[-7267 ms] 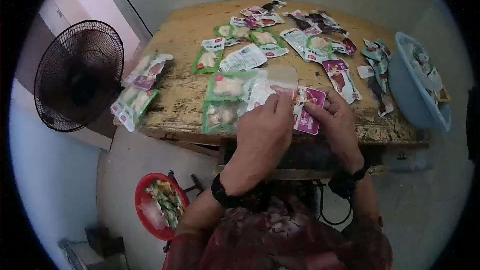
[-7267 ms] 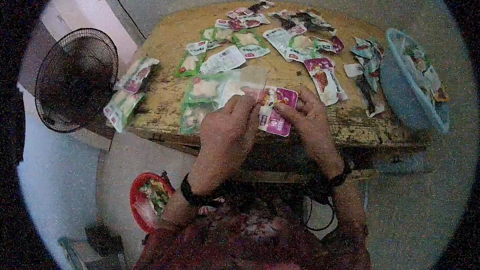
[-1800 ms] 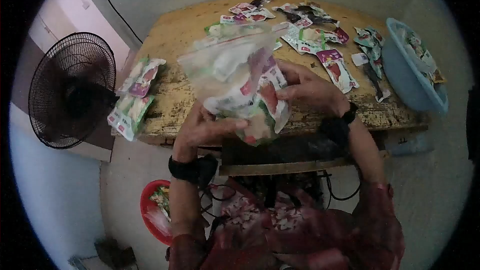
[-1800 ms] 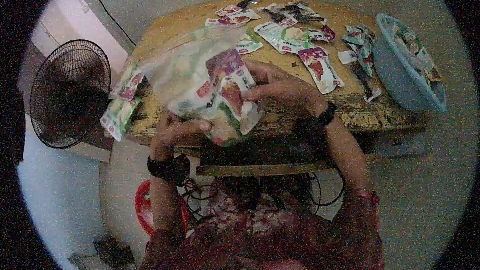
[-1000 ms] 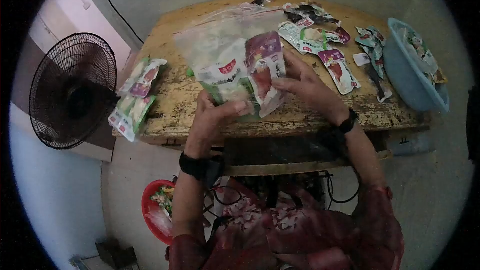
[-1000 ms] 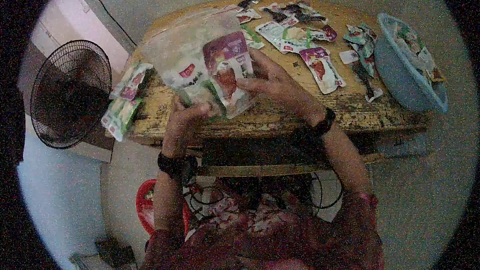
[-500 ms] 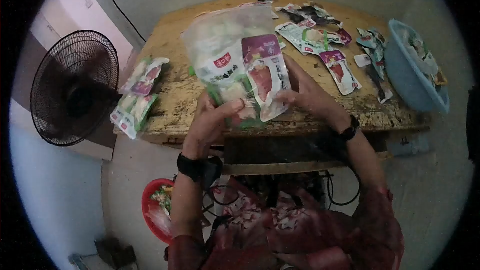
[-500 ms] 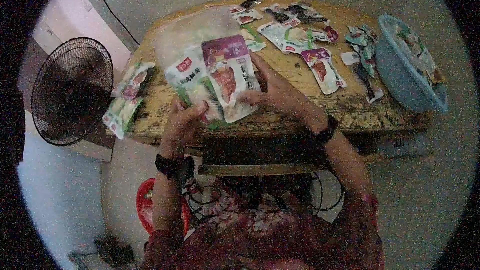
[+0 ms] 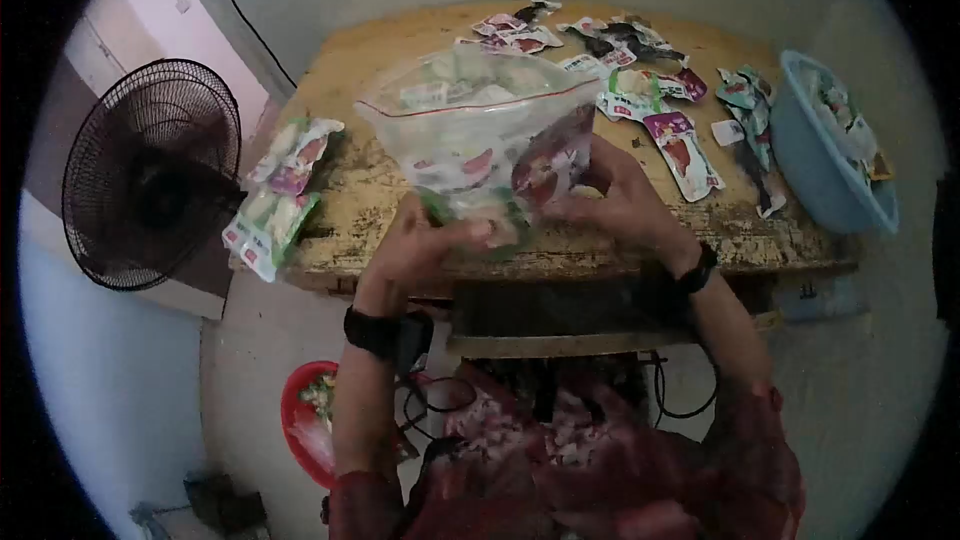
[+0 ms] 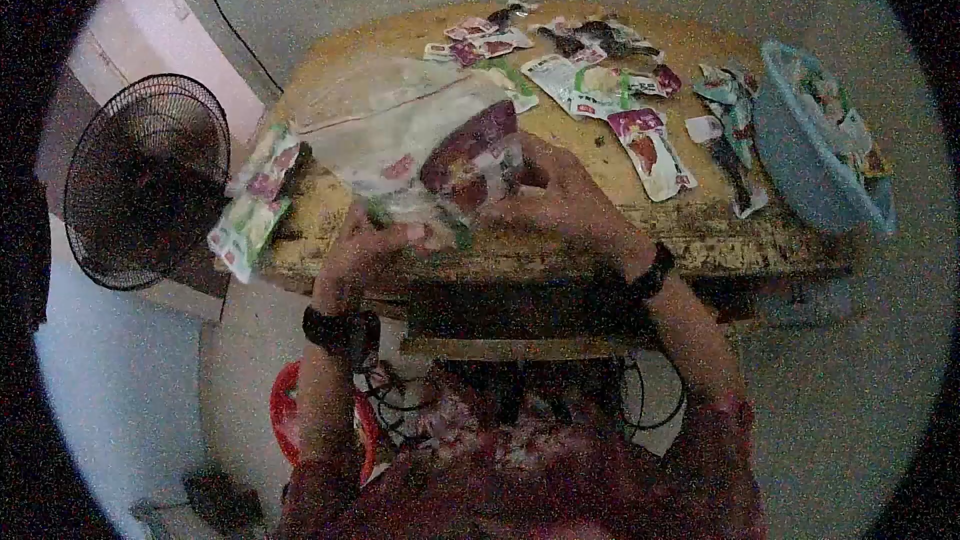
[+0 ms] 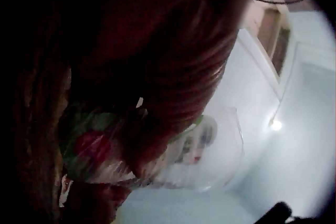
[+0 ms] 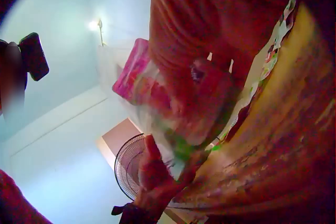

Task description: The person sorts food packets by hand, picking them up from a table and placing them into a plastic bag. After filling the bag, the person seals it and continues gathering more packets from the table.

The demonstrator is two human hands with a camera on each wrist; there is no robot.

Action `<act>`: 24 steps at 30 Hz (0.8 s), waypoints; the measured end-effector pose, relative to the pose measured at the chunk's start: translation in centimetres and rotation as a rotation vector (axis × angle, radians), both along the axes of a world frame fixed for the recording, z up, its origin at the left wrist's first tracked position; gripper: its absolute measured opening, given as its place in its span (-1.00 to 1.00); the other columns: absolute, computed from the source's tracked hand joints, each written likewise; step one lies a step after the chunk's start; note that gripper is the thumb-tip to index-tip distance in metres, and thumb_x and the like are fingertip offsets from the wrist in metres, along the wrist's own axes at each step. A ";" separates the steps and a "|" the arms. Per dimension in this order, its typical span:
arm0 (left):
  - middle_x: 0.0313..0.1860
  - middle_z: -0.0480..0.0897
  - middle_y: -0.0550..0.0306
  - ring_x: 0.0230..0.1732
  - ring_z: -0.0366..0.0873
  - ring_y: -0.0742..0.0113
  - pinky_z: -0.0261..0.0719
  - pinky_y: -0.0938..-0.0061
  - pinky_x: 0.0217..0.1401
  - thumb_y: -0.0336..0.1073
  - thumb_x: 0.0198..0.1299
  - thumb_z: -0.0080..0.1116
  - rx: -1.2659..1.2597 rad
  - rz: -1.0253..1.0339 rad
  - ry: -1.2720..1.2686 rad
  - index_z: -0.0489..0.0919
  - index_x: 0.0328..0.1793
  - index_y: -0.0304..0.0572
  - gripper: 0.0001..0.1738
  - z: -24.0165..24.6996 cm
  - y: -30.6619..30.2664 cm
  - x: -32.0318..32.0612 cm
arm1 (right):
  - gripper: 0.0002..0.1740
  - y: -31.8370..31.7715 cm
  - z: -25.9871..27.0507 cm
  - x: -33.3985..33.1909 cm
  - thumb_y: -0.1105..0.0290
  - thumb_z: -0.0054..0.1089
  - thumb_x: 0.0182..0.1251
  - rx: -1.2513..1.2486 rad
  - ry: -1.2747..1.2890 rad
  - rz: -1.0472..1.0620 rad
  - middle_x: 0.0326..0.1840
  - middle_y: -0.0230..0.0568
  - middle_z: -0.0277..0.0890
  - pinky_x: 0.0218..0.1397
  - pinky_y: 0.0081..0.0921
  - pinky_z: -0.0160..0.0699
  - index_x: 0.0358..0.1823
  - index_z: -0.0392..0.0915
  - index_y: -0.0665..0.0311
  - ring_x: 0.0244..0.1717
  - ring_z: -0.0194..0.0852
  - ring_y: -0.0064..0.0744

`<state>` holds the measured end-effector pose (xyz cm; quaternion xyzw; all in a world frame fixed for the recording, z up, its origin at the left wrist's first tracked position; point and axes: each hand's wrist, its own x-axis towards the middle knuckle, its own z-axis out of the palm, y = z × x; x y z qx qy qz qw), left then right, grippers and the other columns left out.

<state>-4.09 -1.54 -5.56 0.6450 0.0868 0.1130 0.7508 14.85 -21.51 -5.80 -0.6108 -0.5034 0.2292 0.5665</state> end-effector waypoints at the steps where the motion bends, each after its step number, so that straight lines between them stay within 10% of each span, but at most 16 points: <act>1: 0.04 0.70 0.01 0.02 0.68 0.21 0.67 0.30 0.07 -0.40 0.15 0.45 0.061 -0.011 0.023 0.44 0.40 -0.28 -0.32 0.1 0.3 0.3 | -0.25 0.0 0.1 0.4 0.25 0.53 0.20 -0.013 -0.046 -0.018 0.28 -0.14 0.55 0.41 -0.23 0.48 0.37 0.39 0.33 0.25 0.55 -0.31; 12: 0.13 0.68 0.00 0.10 0.66 0.21 0.55 0.37 0.31 -0.19 0.12 0.54 0.302 0.079 0.124 0.50 0.32 -0.32 -0.31 0.1 1.1 1.6 | -0.28 1.8 0.0 1.7 0.24 0.48 0.28 -0.034 0.086 0.035 0.31 -0.16 0.54 0.44 -0.24 0.45 0.41 0.35 0.26 0.32 0.49 -0.32; 17: 0.13 0.68 -0.02 0.05 0.68 0.24 0.68 0.35 0.11 -0.21 0.11 0.54 0.492 0.219 -0.084 0.47 0.31 -0.34 -0.30 0.7 -0.7 2.3 | -0.27 1.7 -0.9 2.3 0.31 0.50 0.24 -0.051 0.053 -0.016 0.29 -0.19 0.55 0.39 -0.28 0.48 0.40 0.35 0.28 0.28 0.51 -0.36; 24: 0.00 0.71 -0.01 -0.11 0.72 0.27 0.75 0.38 -0.13 -0.37 0.02 0.55 0.131 0.261 0.037 0.55 0.16 -0.34 -0.42 1.4 -1.3 3.4 | -0.27 1.7 -1.3 2.8 0.33 0.48 0.23 0.018 0.076 -0.027 0.27 -0.15 0.56 0.33 -0.29 0.53 0.39 0.37 0.31 0.25 0.54 -0.29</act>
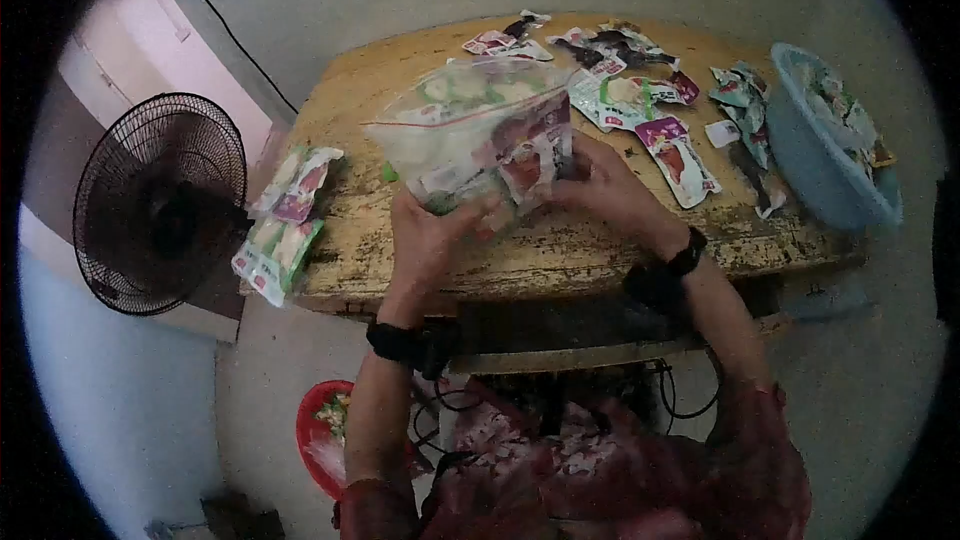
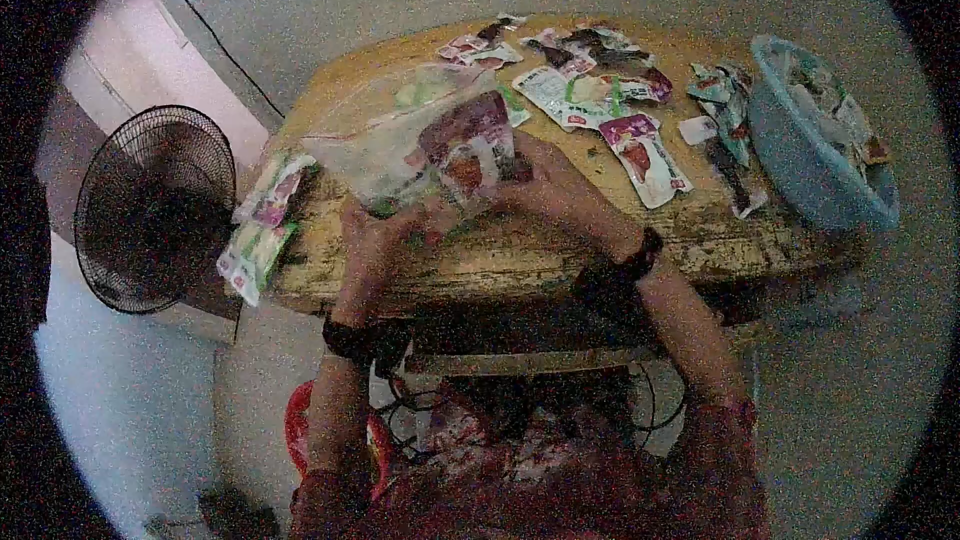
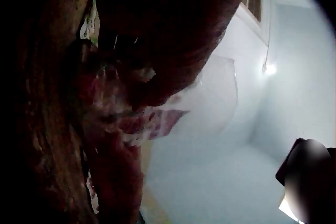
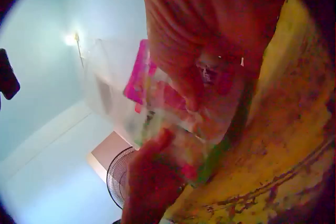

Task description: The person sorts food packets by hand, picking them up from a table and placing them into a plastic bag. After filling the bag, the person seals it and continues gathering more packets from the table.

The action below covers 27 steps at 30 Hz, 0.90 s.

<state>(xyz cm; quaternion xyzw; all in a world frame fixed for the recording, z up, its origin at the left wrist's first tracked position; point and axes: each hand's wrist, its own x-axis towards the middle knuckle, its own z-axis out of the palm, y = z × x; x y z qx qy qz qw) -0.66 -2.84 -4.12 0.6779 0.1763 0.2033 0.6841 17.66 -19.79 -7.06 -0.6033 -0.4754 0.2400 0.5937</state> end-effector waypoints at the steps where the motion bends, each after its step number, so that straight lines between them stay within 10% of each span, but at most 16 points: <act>1: -0.08 0.73 0.00 -0.15 0.72 0.29 0.74 0.40 -0.16 -0.43 0.03 0.51 0.000 0.018 -0.044 0.58 0.10 -0.38 -0.51 0.1 -0.6 0.2 | -0.25 0.0 0.1 0.2 0.33 0.48 0.22 -0.006 -0.035 0.004 0.31 -0.13 0.53 0.35 -0.30 0.50 0.42 0.34 0.32 0.28 0.51 -0.28; 10: 0.12 0.66 -0.12 0.04 0.70 0.14 0.76 0.28 0.01 -0.56 0.00 0.43 -0.332 -0.196 -0.297 0.35 0.40 -0.37 -0.21 -0.3 -1.0 -0.3 | 0.07 -1.1 2.8 -1.2 0.38 0.39 0.20 0.100 0.287 0.302 0.60 -0.15 0.17 0.59 -0.37 0.12 0.68 -0.08 0.27 0.56 0.15 -0.34; 27: 0.05 0.68 0.06 0.00 0.64 0.35 0.66 0.48 -0.05 -0.36 0.19 0.32 0.319 0.060 -0.157 0.61 0.19 -0.43 -0.55 -0.7 1.3 1.4 | -0.22 -1.0 0.1 1.3 0.24 0.52 0.17 0.023 -0.117 -0.072 0.28 -0.17 0.55 0.39 -0.34 0.42 0.39 0.38 0.32 0.27 0.49 -0.34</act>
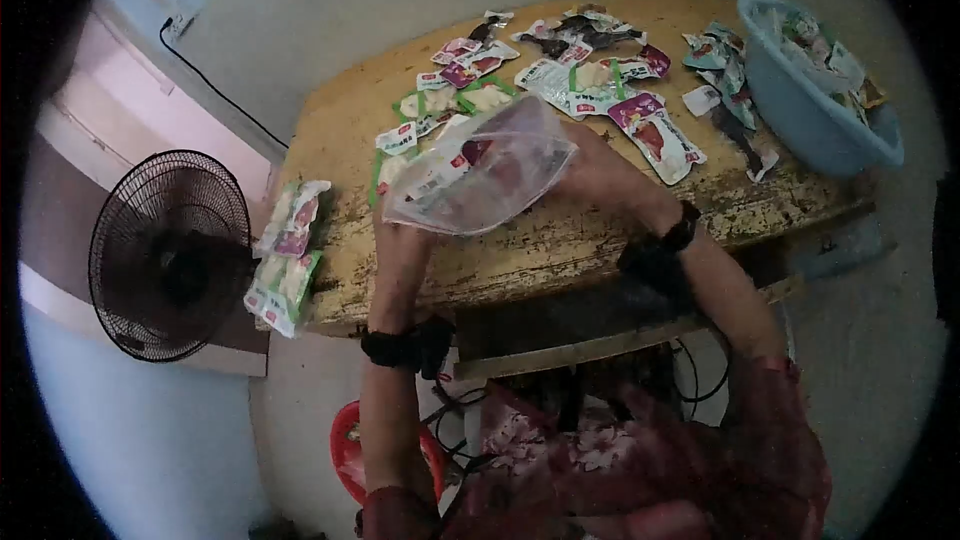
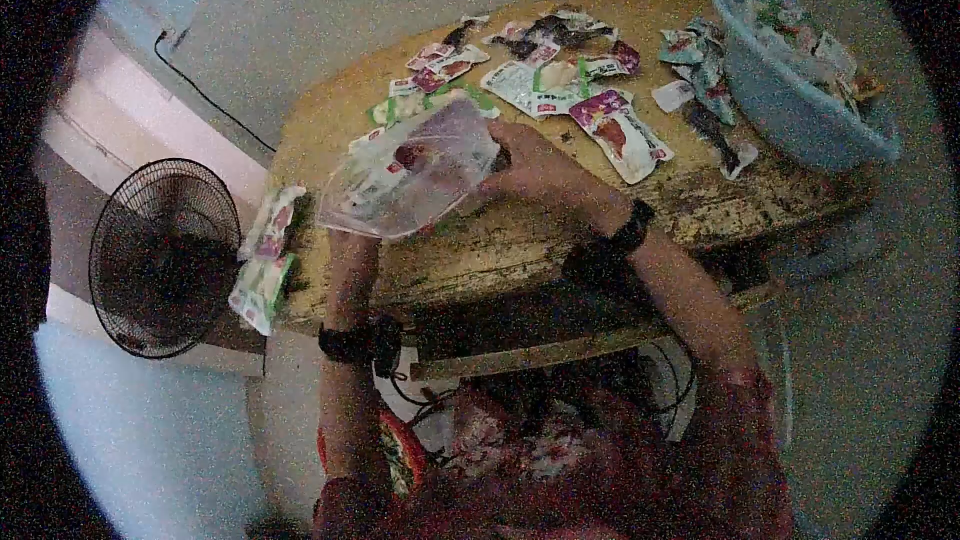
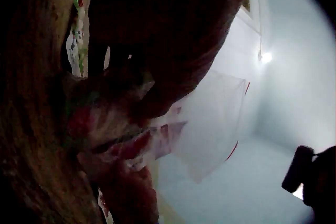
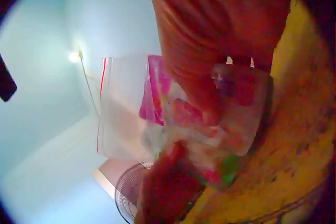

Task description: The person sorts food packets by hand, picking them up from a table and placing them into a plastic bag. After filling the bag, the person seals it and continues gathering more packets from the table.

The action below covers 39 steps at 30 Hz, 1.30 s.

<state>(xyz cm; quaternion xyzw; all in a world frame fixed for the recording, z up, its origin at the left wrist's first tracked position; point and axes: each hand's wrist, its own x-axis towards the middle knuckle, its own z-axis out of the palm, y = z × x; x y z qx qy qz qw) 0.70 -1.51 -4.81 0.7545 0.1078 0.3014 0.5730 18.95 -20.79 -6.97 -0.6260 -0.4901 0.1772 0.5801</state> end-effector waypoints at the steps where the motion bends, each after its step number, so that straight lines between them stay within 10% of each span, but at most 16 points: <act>1: 0.04 0.68 0.07 -0.01 0.64 0.35 0.64 0.47 -0.01 -0.34 0.19 0.31 0.050 -0.026 -0.042 0.62 0.18 -0.42 -0.56 0.7 -0.3 0.1 | -0.22 0.0 0.1 -0.2 0.21 0.54 0.15 0.012 0.005 -0.015 0.27 -0.16 0.57 0.39 -0.32 0.42 0.37 0.41 0.32 0.26 0.50 -0.31; 15: -0.14 0.76 0.11 -0.11 0.66 0.45 0.57 0.52 0.03 -0.39 0.23 0.35 0.032 -0.055 -0.133 0.70 0.01 -0.34 -0.74 5.8 0.9 0.3 | -0.76 0.3 8.4 1.0 0.35 0.31 0.41 0.148 -0.075 -0.095 -0.10 -0.36 0.69 0.18 -0.47 0.57 0.01 0.68 0.30 0.01 0.62 -0.50; 30: -0.05 0.71 -0.07 0.06 0.69 0.14 0.61 0.25 0.27 -0.29 0.40 0.21 -0.116 -0.092 -0.131 0.59 0.06 -0.40 -0.72 8.6 3.1 -0.4 | -0.72 1.1 11.3 0.9 0.25 0.24 0.45 0.270 -0.214 -0.131 -0.18 -0.25 0.73 0.14 -0.45 0.59 -0.12 0.68 0.37 -0.07 0.67 -0.49; 39: 0.35 0.51 -0.20 0.34 0.53 0.08 0.50 0.24 0.43 -0.34 0.28 0.30 -0.298 -0.257 -0.284 0.08 0.64 -0.42 -0.11 6.6 3.3 0.8 | -0.76 0.9 11.4 0.3 0.28 0.26 0.44 0.309 -0.176 -0.125 -0.20 -0.26 0.73 0.14 -0.45 0.59 -0.12 0.67 0.34 -0.07 0.68 -0.49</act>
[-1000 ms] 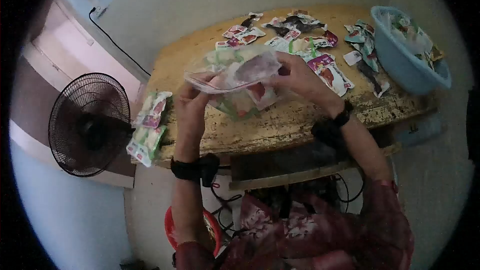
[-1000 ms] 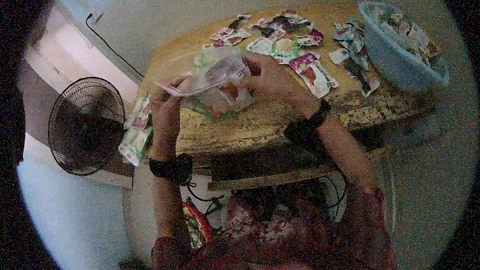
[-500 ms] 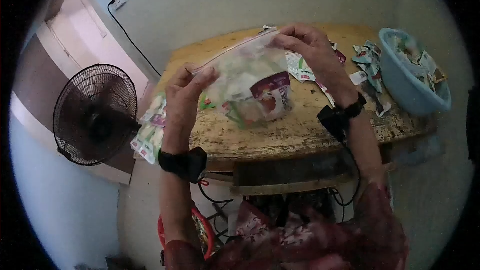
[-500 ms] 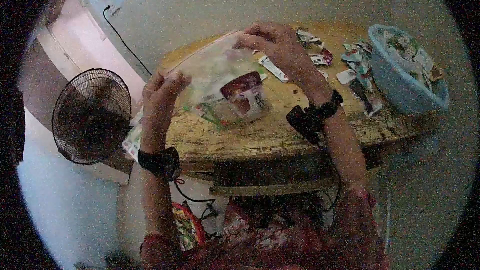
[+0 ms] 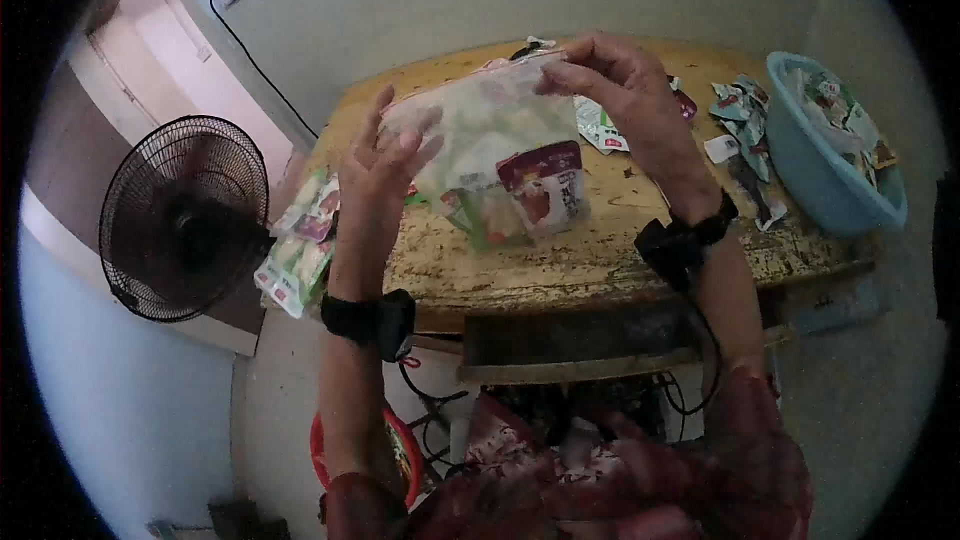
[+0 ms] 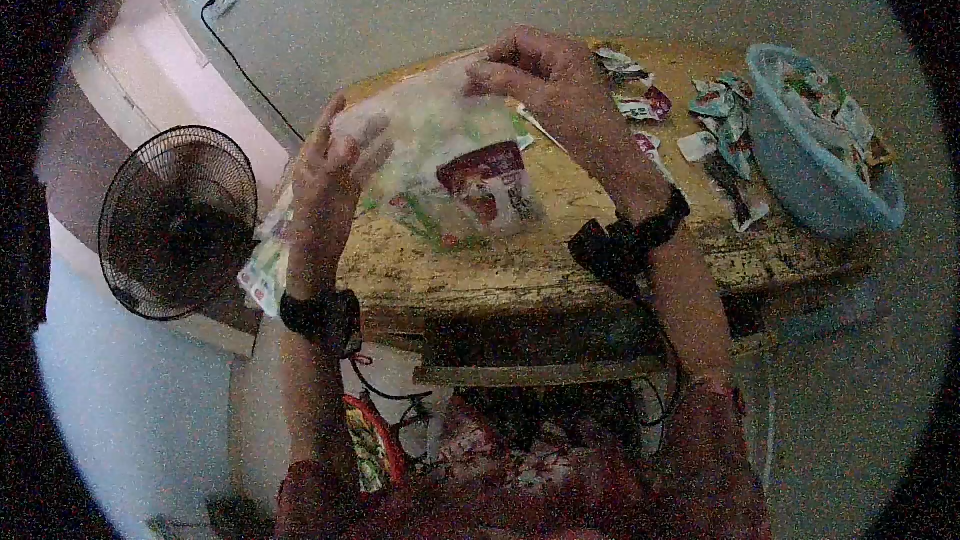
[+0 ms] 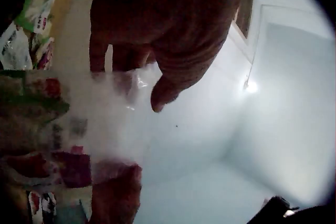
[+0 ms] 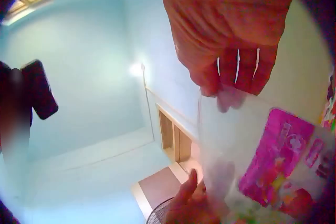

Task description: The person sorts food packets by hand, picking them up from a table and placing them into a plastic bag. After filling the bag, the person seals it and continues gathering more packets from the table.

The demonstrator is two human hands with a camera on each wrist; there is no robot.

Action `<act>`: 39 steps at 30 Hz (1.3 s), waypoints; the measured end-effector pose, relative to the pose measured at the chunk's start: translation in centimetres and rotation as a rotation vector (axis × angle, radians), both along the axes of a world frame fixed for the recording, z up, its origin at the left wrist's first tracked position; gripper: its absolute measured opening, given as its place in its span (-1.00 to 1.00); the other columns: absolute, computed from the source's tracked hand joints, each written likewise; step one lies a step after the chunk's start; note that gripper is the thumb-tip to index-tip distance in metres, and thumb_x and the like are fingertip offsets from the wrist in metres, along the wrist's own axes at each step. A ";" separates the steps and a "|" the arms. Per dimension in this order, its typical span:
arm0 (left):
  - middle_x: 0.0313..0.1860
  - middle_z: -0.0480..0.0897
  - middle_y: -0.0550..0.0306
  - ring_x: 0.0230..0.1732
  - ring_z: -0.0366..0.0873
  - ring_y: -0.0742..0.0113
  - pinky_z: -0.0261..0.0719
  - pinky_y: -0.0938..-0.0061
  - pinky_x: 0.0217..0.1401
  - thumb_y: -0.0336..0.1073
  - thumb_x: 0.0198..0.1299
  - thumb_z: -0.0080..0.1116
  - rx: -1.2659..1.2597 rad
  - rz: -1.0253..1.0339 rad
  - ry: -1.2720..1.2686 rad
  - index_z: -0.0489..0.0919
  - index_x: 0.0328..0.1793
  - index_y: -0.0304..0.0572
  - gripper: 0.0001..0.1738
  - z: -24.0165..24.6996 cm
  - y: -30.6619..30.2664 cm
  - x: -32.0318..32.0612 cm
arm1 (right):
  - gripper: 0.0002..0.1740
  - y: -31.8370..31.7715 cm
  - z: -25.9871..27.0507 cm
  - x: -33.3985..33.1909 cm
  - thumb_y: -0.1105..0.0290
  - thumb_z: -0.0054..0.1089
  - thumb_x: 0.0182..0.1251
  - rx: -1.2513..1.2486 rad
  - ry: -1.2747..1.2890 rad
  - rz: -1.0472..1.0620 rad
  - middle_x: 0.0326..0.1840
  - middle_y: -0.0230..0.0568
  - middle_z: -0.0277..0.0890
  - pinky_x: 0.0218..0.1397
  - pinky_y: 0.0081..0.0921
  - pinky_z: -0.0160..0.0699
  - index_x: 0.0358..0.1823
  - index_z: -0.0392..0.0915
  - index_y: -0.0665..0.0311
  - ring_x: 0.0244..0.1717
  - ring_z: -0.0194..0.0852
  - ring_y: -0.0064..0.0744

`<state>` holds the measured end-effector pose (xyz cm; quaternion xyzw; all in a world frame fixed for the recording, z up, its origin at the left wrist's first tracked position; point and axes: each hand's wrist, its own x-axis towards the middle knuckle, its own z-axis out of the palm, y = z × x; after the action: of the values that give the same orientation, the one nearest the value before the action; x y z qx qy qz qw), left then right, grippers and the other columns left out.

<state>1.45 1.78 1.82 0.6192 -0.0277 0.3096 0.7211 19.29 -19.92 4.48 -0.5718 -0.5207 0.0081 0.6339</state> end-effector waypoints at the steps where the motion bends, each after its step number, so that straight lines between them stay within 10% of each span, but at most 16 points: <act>1: 0.36 0.50 -0.20 0.36 0.50 0.07 0.49 0.23 0.44 -0.33 0.26 0.32 0.016 0.027 0.003 0.01 0.66 -0.39 -0.04 -0.5 -0.4 -0.3 | -0.74 0.1 -0.1 0.1 0.26 0.25 0.44 0.034 0.006 0.024 -0.20 -0.26 0.74 0.12 -0.46 0.60 -0.13 0.67 0.35 -0.07 0.69 -0.50; 4: 0.40 0.46 -0.19 0.42 0.44 0.07 0.48 0.25 0.44 -0.38 0.15 0.40 0.037 0.044 0.073 -0.17 0.72 -0.29 0.16 -2.6 -1.9 -1.7 | -0.74 -0.2 -0.3 0.9 0.25 0.24 0.44 -0.025 -0.103 -0.096 -0.20 -0.26 0.75 0.11 -0.46 0.61 -0.14 0.67 0.34 -0.08 0.70 -0.50; 19: 0.05 0.68 -0.01 0.08 0.63 0.29 0.57 0.38 0.20 -0.26 0.05 0.55 0.231 0.164 0.425 0.48 0.27 -0.39 -0.30 -7.6 -5.3 -0.9 | -0.77 -1.1 1.2 -1.8 0.35 0.22 0.47 -0.095 0.066 -0.072 -0.14 -0.23 0.71 0.24 -0.43 0.54 -0.02 0.61 0.36 0.00 0.66 -0.44; 30: 0.30 0.58 -0.11 0.28 0.54 0.09 0.51 0.19 0.38 -0.15 0.02 0.58 0.384 0.181 0.162 0.34 0.51 -0.28 -0.04 -9.9 -3.1 -2.5 | -0.54 -1.0 0.9 -5.3 0.36 0.12 0.49 -0.362 -0.008 -0.319 0.30 -0.15 0.56 0.42 -0.35 0.39 0.38 0.48 0.23 0.32 0.50 -0.29; 35: 0.31 0.56 -0.12 0.29 0.53 0.11 0.54 0.20 0.35 -0.15 0.04 0.57 0.349 0.161 0.145 0.23 0.61 -0.24 0.05 -8.5 0.0 -7.4 | -0.58 -1.9 -0.1 -2.9 0.43 -0.18 0.59 -0.532 -1.056 -0.507 0.44 -0.17 0.43 0.53 -0.30 0.29 0.29 0.59 0.16 0.49 0.34 -0.23; 39: 0.34 0.55 -0.12 0.32 0.51 0.10 0.51 0.19 0.38 -0.13 0.03 0.57 0.264 0.155 0.215 0.16 0.64 -0.22 0.10 -9.5 0.1 -7.2 | -0.62 -2.5 0.3 0.2 0.46 -0.08 0.56 -0.540 -1.092 -0.515 0.42 -0.14 0.45 0.54 -0.32 0.30 0.30 0.56 0.30 0.45 0.39 -0.27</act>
<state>-5.79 1.86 -7.67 0.7382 0.0571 0.2898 0.6064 19.50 -22.41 4.76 -0.7387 -0.5937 -0.3046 0.0947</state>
